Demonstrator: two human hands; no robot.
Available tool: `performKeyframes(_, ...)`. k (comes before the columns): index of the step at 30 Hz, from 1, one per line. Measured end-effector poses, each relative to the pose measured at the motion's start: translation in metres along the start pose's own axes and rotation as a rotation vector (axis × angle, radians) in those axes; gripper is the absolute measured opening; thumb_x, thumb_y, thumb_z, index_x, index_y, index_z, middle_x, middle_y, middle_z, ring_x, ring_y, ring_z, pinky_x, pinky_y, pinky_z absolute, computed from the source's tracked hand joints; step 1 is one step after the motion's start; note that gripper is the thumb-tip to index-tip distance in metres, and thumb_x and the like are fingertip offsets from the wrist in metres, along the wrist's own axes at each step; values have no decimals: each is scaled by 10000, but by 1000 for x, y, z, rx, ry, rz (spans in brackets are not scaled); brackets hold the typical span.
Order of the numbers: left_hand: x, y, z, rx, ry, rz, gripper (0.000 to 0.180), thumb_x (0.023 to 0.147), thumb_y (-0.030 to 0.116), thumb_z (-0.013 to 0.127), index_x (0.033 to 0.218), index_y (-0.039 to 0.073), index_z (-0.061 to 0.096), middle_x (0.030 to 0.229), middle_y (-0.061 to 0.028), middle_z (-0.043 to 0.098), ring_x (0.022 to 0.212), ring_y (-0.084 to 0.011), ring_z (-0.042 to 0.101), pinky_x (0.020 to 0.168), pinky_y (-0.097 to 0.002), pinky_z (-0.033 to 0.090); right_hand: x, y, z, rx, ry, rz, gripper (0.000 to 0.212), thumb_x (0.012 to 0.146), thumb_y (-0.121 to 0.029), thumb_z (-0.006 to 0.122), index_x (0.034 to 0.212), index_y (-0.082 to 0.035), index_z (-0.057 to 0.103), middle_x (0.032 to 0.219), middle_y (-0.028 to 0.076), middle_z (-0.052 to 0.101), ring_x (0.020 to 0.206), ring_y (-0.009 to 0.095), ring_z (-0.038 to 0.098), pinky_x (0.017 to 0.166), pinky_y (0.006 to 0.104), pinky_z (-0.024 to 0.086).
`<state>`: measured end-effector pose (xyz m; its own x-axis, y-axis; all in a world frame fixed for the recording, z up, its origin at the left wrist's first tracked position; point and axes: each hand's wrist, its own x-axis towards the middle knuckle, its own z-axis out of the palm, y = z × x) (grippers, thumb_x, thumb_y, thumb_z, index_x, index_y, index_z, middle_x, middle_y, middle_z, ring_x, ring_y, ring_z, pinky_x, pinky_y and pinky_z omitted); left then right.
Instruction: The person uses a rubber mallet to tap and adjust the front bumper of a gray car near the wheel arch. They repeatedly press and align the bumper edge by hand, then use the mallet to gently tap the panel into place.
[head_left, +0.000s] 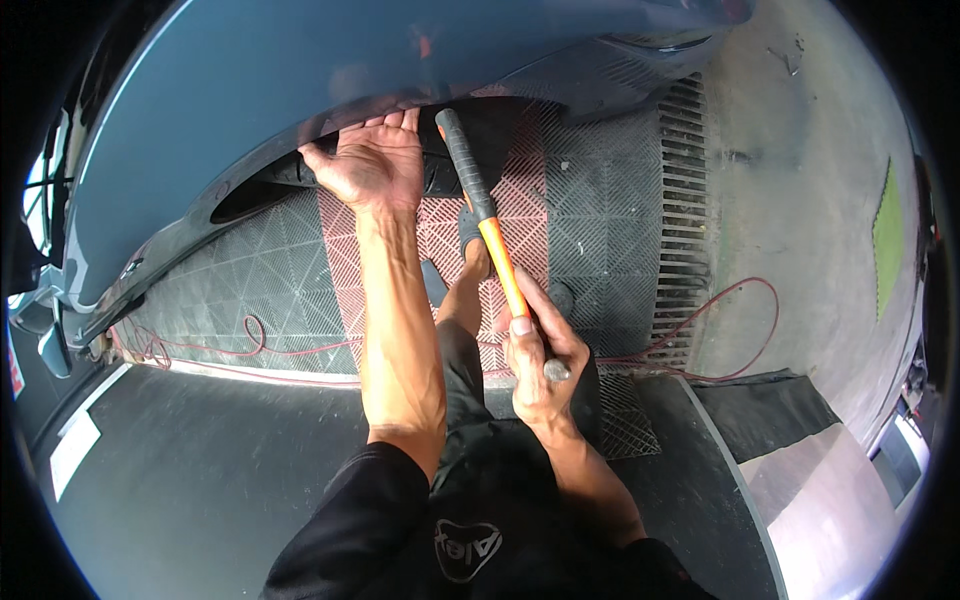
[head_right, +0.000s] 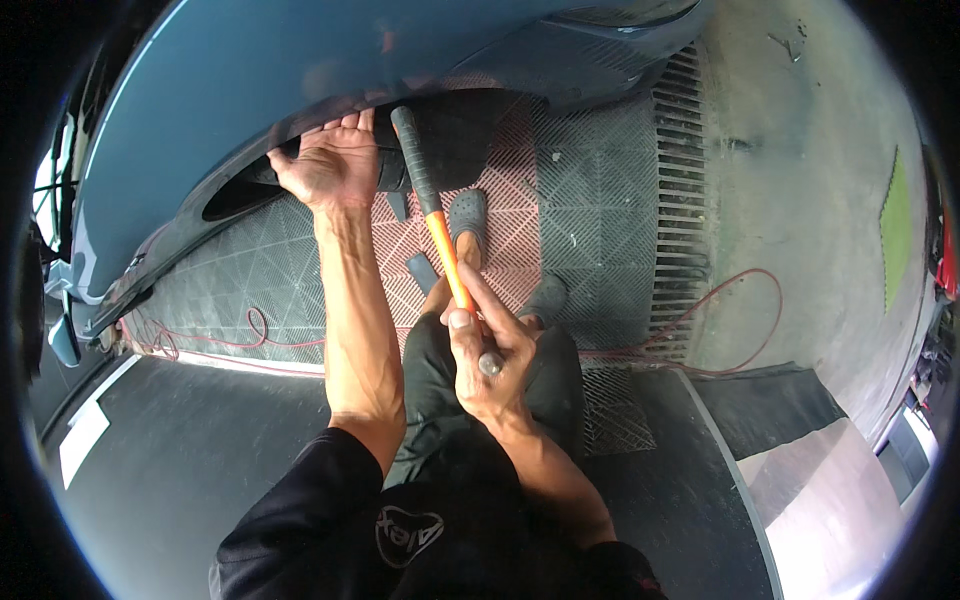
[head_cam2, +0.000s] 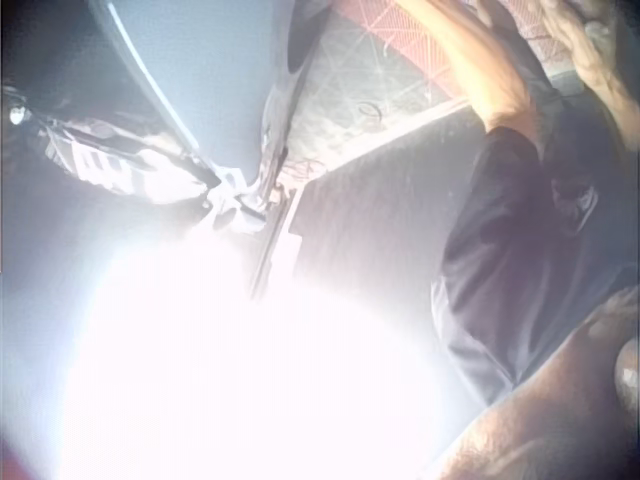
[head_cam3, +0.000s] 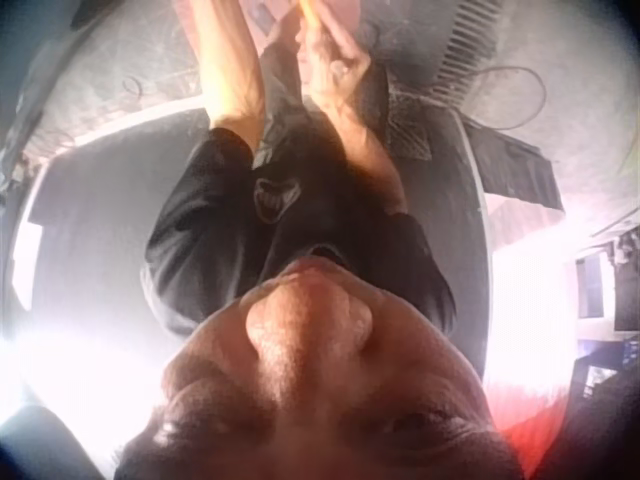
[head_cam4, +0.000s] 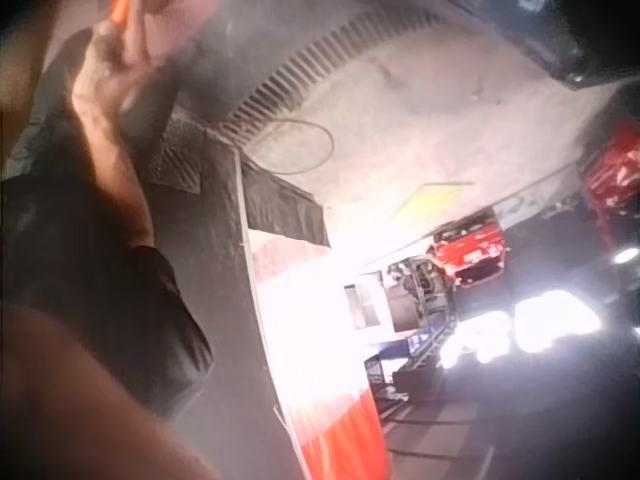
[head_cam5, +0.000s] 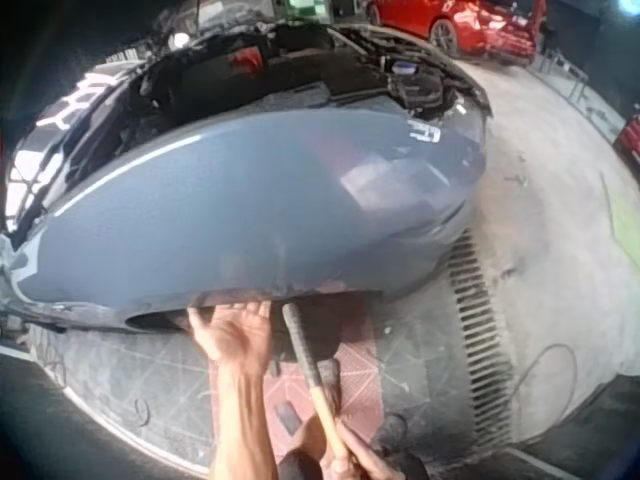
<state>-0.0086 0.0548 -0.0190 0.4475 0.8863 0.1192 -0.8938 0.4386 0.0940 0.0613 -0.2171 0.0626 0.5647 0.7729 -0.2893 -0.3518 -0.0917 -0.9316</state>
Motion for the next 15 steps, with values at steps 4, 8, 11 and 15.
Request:
performKeyframes(4,-3,-6,2,87,40,75,967,1011,752,188,1451,-54,489,1515,-274,456,1393,-420,430,1213,-588,316,1,17,5,-5,29,-31,438,1015,-126,611,1388,101,589,823,90,708,703,101,643,660,218,514)
performKeyframes(8,8,-22,21,420,315,232,951,1021,729,174,1458,-59,477,1528,-280,440,1417,-438,410,1229,-590,293,5,24,8,24,27,-73,437,1006,-112,591,1379,116,588,859,102,716,737,108,656,691,216,524)
performKeyframes(11,10,-25,22,488,270,217,925,1041,677,134,1536,-71,358,1609,-296,333,1497,-477,295,1264,-611,210,4,34,8,37,18,-100,446,1012,-123,575,1390,114,576,918,121,723,766,108,644,700,216,508)
performKeyframes(15,9,-21,15,495,242,219,938,1040,679,142,1530,-97,340,1607,-322,306,1493,-496,287,1265,-610,204,0,49,8,-45,-36,-189,479,1063,-165,518,1479,72,503,913,83,646,602,23,430,531,183,350)
